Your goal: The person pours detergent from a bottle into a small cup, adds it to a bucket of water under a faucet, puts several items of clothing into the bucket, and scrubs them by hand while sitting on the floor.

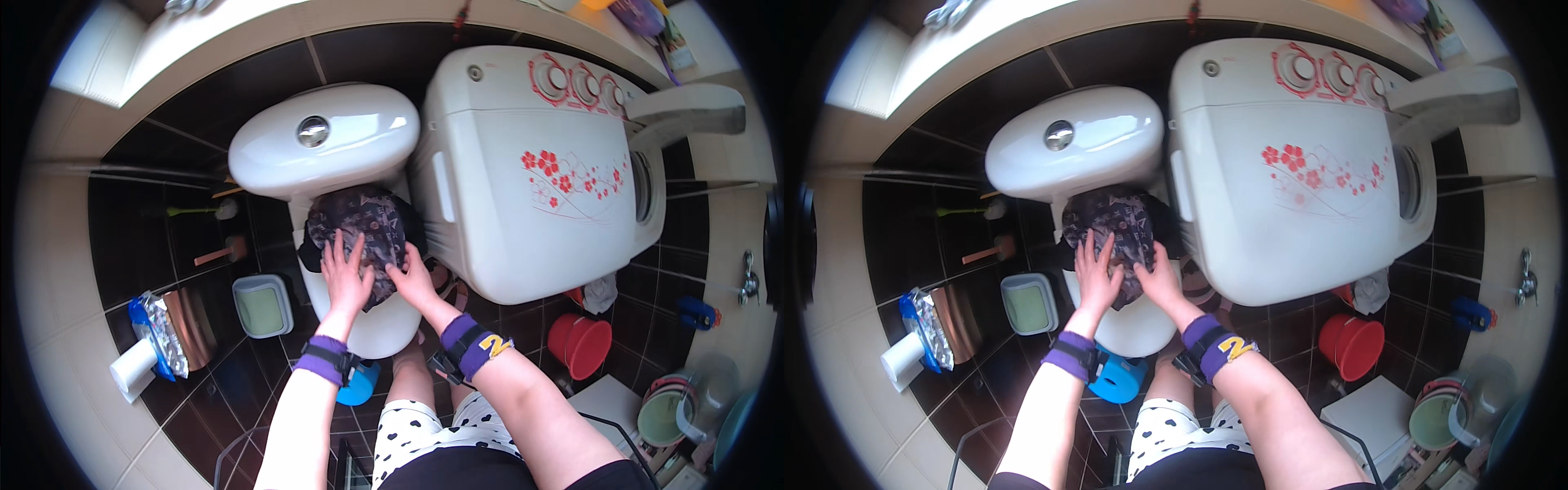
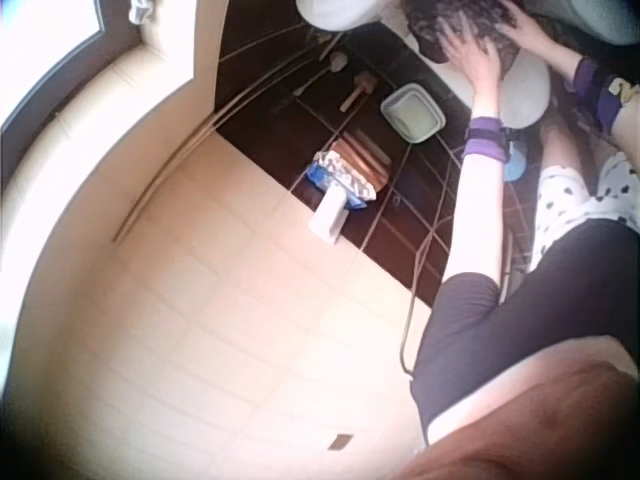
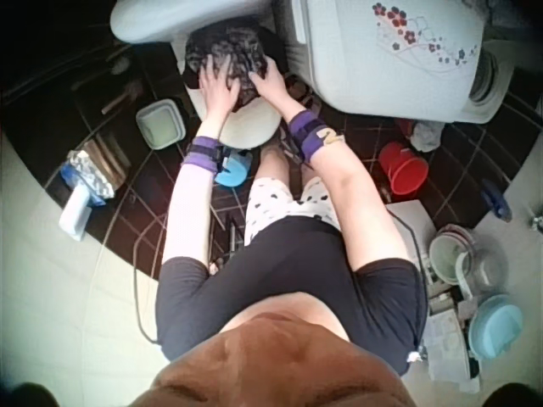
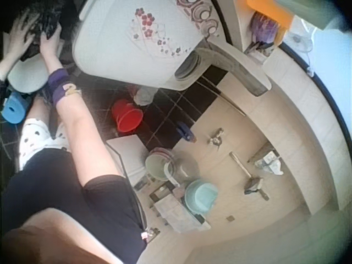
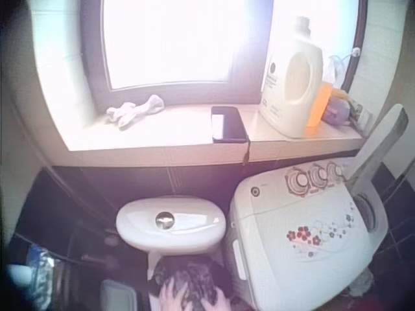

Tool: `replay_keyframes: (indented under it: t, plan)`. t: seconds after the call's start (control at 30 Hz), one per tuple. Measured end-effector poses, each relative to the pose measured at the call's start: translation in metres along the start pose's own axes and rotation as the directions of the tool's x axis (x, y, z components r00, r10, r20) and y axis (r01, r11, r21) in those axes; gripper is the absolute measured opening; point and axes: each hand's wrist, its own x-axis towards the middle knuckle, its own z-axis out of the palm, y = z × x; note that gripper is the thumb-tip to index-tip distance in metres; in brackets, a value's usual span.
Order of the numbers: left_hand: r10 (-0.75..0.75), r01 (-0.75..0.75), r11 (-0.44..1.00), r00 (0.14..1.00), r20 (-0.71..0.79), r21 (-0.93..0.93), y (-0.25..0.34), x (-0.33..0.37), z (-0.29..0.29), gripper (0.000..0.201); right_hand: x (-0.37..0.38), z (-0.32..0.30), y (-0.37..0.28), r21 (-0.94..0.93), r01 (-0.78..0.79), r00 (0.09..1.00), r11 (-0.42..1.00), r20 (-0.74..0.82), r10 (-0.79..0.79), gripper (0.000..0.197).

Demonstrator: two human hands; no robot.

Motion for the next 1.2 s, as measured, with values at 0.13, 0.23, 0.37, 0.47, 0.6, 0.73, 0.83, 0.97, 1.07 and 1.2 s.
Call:
replay_keyframes:
  t: [0.13, 0.23, 0.37, 0.47, 0.6, 0.73, 0.83, 0.97, 1.07, 1.2]
  plan:
    - [-0.075, 0.057, 0.991, 0.986, 0.146, 0.123, -0.041, 0.032, 0.044, 0.059, -0.047, -0.024, 0.007, 0.120, -0.088, 0.992, 0.989, 0.095, 0.077, 0.055]
    - [-0.119, 0.090, 0.987, 0.963, 0.240, 0.131, -0.040, 0.051, 0.036, 0.057, -0.087, -0.051, 0.019, 0.132, -0.157, 0.982, 0.979, 0.127, 0.140, 0.051]
    - [-0.022, -0.005, 0.988, 0.984, 0.176, 0.152, -0.020, 0.037, 0.016, 0.055, -0.132, -0.089, 0.057, 0.179, -0.241, 0.969, 0.954, 0.099, 0.226, 0.049]
    - [0.026, -0.025, 0.976, 1.000, -0.002, 0.218, -0.005, 0.013, 0.006, 0.054, -0.160, -0.129, 0.063, 0.104, -0.222, 0.975, 0.969, -0.005, 0.224, 0.048]
    - [0.137, -0.102, 0.967, 0.981, -0.140, 0.231, 0.034, -0.029, 0.004, 0.059, -0.189, -0.182, 0.078, 0.164, -0.261, 0.949, 0.951, -0.135, 0.283, 0.042]
    - [0.228, -0.223, 0.952, 0.974, 0.000, 0.209, 0.083, -0.079, 0.030, 0.065, -0.215, -0.237, 0.093, 0.200, -0.230, 0.924, 0.952, -0.263, 0.279, 0.037]
    - [0.303, -0.326, 0.935, 0.939, 0.166, 0.139, 0.135, -0.112, 0.064, 0.068, -0.233, -0.284, 0.105, 0.231, -0.226, 0.918, 0.946, -0.276, 0.286, 0.039]
    - [0.369, -0.409, 0.911, 0.866, 0.337, 0.052, 0.235, -0.138, 0.106, 0.071, -0.260, -0.348, 0.137, 0.275, -0.181, 0.899, 0.944, -0.345, 0.272, 0.036]
    - [0.443, -0.479, 0.877, 0.832, 0.335, 0.028, 0.321, -0.149, 0.134, 0.069, -0.283, -0.412, 0.152, 0.243, -0.230, 0.876, 0.942, -0.370, 0.309, 0.037]
    - [0.548, -0.580, 0.814, 0.758, 0.352, -0.019, 0.417, -0.167, 0.180, 0.060, -0.300, -0.490, 0.216, 0.252, -0.218, 0.817, 0.943, -0.482, 0.318, 0.037]
